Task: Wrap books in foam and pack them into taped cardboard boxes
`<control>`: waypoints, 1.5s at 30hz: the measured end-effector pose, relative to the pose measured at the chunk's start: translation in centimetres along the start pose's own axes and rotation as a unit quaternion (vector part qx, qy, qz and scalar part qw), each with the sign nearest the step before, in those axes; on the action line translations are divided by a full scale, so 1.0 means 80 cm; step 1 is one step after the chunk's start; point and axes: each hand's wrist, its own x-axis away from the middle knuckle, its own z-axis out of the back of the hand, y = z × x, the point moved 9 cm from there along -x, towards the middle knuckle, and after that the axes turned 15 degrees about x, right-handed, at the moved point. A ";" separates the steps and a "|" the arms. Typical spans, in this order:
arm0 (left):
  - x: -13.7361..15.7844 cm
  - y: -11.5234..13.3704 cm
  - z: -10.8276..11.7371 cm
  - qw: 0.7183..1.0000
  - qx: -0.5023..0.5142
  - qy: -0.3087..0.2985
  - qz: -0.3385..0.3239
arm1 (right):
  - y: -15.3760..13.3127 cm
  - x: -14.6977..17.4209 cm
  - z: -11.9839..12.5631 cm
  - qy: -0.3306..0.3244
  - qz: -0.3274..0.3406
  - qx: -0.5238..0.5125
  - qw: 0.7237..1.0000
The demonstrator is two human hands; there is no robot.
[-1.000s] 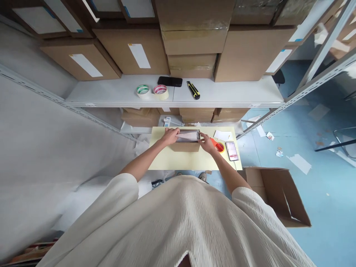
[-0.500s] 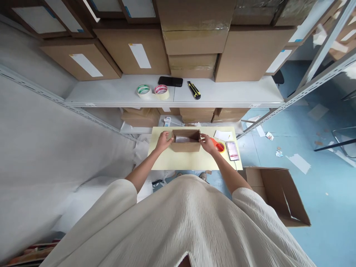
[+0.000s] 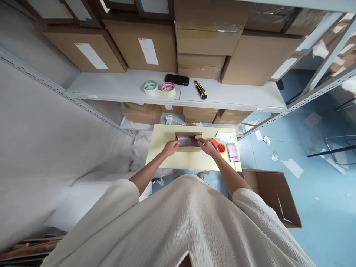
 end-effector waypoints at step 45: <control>-0.008 0.020 -0.021 0.972 -0.211 0.096 -0.034 | 0.002 -0.023 -0.019 0.077 0.067 0.279 0.955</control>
